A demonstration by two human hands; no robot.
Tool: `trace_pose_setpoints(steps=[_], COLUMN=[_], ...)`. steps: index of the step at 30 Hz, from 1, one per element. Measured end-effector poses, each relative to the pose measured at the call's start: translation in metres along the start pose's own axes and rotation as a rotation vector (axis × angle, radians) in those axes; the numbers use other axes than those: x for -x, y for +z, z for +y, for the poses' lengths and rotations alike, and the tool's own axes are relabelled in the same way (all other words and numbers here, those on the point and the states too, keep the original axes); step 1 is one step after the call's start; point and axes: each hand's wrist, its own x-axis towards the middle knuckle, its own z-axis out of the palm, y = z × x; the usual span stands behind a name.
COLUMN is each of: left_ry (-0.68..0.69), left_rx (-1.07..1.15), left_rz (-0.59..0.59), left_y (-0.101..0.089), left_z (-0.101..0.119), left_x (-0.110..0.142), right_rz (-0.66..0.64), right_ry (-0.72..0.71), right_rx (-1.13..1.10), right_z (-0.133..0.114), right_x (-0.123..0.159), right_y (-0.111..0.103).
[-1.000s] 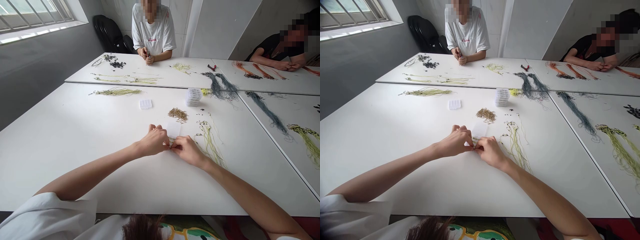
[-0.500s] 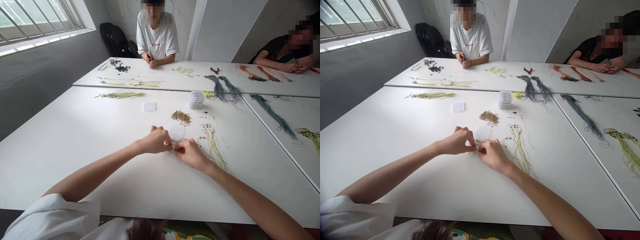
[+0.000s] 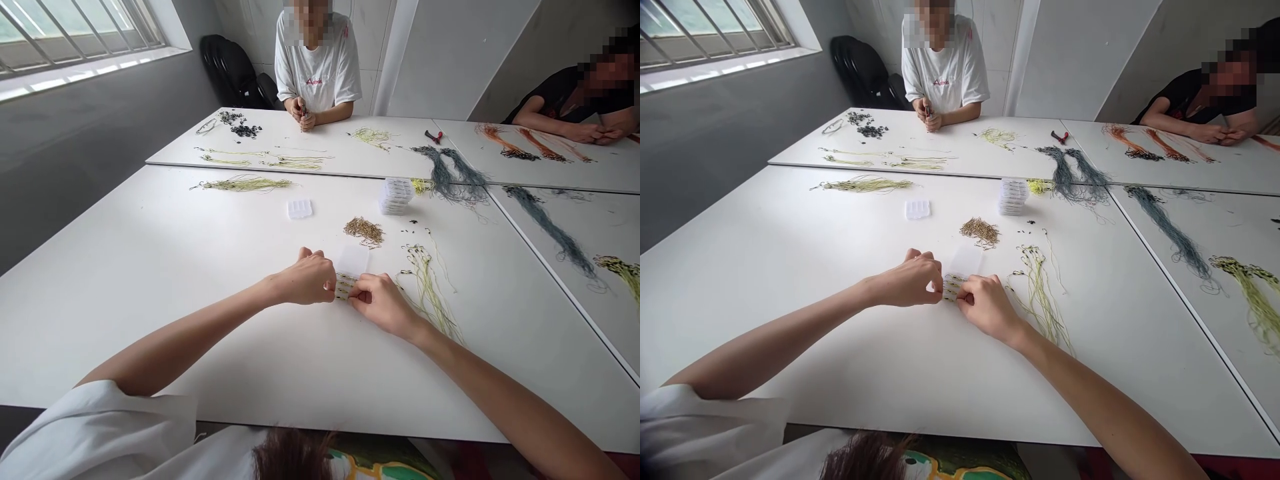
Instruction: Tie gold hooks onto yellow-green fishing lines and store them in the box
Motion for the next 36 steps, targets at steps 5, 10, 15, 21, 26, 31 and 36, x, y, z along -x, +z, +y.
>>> trace_pose_setpoints(steps=[5, 10, 15, 21, 26, 31, 36], left_ry=[-0.003, -0.01, 0.005, 0.002, 0.083, 0.151, 0.172], left_rx=[0.036, 0.052, -0.007, 0.009, 0.02, -0.093, -0.14], left_rz=[-0.04, -0.05, -0.002, 0.071, 0.168, 0.279, 0.318], left_y=[-0.002, -0.002, 0.001, -0.001, 0.014, 0.042, 0.052], left_z=[0.001, -0.003, -0.004, -0.008, -0.001, 0.011, 0.01], left_x=[0.0, -0.002, -0.002, 0.011, 0.028, 0.036, 0.036], right_rz=[-0.002, 0.004, -0.001, -0.011, -0.011, 0.003, 0.002], right_ry=[-0.004, -0.012, -0.004, 0.009, -0.001, -0.019, -0.023], right_rx=[0.003, 0.008, 0.005, 0.009, 0.0, -0.011, -0.022], right_z=[0.001, 0.001, 0.0, -0.002, -0.004, -0.002, -0.001], right_x=[0.0, 0.001, 0.001, 0.0, 0.001, 0.001, 0.002], right_y=[0.0, 0.0, 0.0, -0.001, -0.001, 0.0, 0.001])
